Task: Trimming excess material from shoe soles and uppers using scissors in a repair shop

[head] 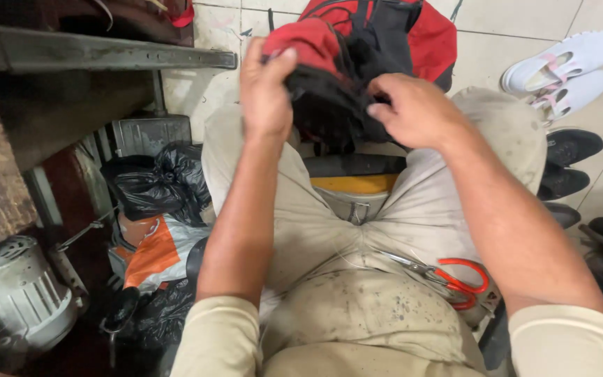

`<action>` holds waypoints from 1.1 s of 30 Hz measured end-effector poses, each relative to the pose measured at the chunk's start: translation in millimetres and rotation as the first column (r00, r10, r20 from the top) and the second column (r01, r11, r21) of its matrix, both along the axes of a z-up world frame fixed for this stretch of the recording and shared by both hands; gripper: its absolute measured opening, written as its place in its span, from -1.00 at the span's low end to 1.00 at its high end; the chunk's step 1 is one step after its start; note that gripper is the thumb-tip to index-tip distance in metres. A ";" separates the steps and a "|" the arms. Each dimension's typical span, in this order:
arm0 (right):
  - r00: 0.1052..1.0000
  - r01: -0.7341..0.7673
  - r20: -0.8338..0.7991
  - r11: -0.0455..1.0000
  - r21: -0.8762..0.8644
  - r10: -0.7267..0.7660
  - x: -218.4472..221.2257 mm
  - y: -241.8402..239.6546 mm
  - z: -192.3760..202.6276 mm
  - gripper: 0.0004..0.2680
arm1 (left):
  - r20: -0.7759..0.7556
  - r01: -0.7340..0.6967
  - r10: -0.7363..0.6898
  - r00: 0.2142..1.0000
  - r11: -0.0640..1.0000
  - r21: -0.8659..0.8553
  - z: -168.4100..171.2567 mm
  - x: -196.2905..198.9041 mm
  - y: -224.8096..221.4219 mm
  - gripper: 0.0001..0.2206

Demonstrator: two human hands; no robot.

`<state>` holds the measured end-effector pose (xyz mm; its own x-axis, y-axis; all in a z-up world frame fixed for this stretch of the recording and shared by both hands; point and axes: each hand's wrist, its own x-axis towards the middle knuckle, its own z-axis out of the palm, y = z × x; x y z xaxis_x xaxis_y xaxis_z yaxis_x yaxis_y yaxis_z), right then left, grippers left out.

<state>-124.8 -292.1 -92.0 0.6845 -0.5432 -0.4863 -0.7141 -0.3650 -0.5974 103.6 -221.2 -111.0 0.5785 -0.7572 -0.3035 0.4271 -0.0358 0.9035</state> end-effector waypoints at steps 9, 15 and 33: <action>0.865 0.335 -0.169 0.294 0.895 -0.473 29.1 38.6 -177.3 -0.84 | -0.677 0.011 -0.278 0.681 0.929 -0.371 -40.6 50.3 70.1 -0.52; 0.218 0.666 -0.049 0.112 0.737 -0.975 36.4 -27.4 -122.0 -0.68 | -0.722 -0.055 -0.206 0.661 0.946 -0.321 -23.7 66.8 84.1 -0.58; 0.493 0.724 0.459 0.641 0.254 -0.739 -43.7 -35.0 -32.7 -0.80 | -0.561 -0.041 -0.391 0.730 0.794 -0.606 -31.8 80.3 44.3 -0.25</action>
<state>-168.5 -327.0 -124.7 0.1786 -0.9546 -0.2383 -0.3285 0.1705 -0.9290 183.9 -176.9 -142.8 0.2461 -0.9685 -0.0365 0.9296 0.2252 0.2916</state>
